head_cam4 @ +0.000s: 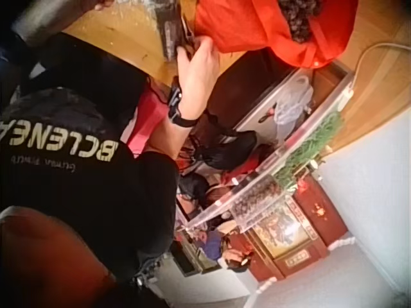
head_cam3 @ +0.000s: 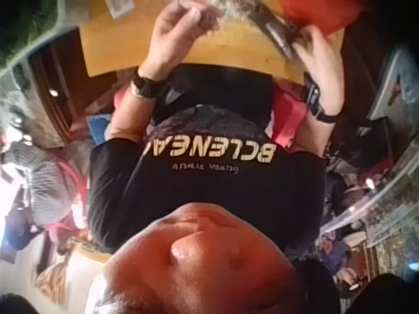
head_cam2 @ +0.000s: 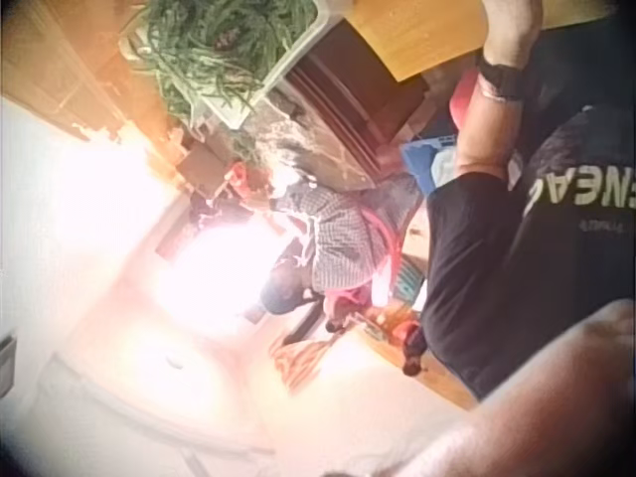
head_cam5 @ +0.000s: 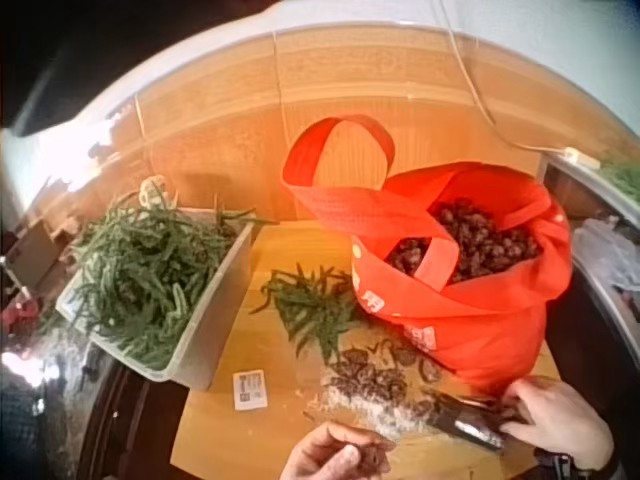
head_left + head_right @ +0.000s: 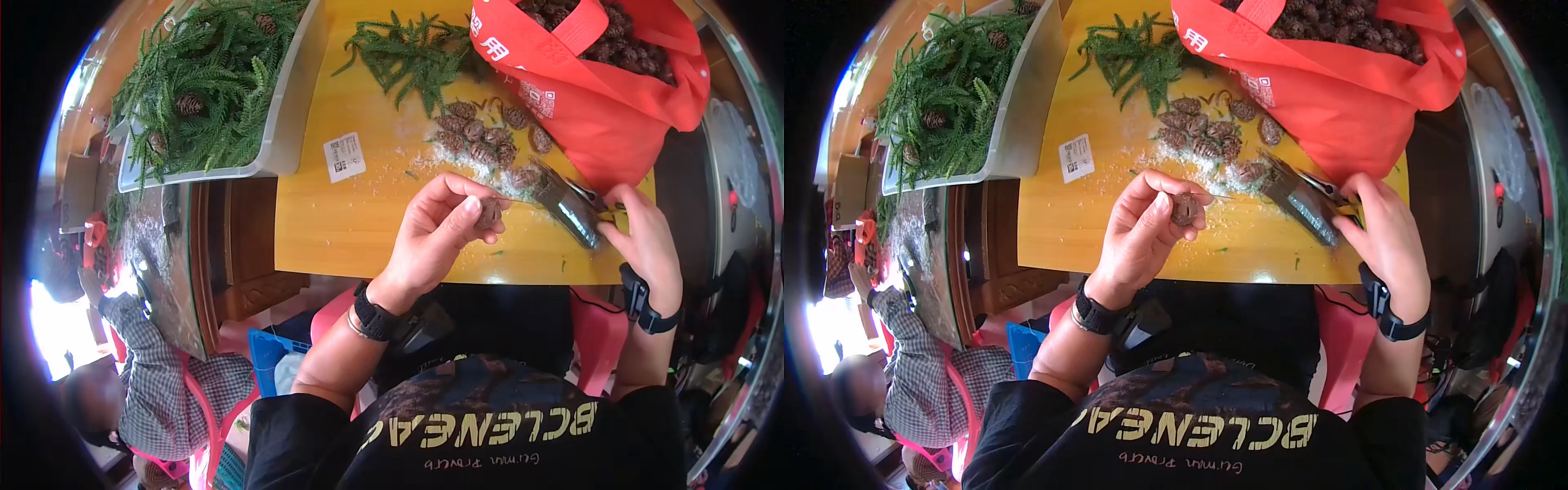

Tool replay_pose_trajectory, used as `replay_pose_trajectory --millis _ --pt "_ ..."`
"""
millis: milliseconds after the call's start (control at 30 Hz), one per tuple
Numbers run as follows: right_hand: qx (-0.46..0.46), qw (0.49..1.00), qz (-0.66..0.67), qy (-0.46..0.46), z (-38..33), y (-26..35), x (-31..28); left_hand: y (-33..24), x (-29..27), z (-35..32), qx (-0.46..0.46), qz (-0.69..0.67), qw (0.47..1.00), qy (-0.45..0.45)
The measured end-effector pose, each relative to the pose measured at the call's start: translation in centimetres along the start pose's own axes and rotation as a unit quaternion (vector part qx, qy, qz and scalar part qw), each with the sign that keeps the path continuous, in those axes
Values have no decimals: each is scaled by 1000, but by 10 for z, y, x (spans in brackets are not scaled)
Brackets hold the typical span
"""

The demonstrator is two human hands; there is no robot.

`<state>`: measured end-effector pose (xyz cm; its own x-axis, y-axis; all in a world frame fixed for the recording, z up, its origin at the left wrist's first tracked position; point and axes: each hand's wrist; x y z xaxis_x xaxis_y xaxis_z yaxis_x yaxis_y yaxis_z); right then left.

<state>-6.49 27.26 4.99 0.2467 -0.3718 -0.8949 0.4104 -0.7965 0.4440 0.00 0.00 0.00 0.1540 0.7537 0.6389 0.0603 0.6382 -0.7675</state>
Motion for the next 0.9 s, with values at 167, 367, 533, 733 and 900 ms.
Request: replay_pose_trajectory --millis 167,367,533,733,900 --pt "32 998 -16 44 -10 -31 -3 6 0 3 -17 -80 996 29" --pt "24 997 -58 41 -8 -38 -4 1 -2 2 -13 -132 991 24" --pt "63 997 -49 21 -15 -13 -24 2 -7 6 -14 -148 989 25" --pt "-8 996 57 -72 -26 31 -51 0 -9 4 -5 -158 987 11" --pt "56 981 185 33 -28 54 -33 -2 -8 4 -2 -160 987 22"
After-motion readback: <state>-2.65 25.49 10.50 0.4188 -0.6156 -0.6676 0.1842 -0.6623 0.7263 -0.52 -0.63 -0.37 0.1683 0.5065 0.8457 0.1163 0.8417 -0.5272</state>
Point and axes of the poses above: each hand's wrist, its own z-axis towards the middle knuckle, its own x-axis out of the palm, y = z × x
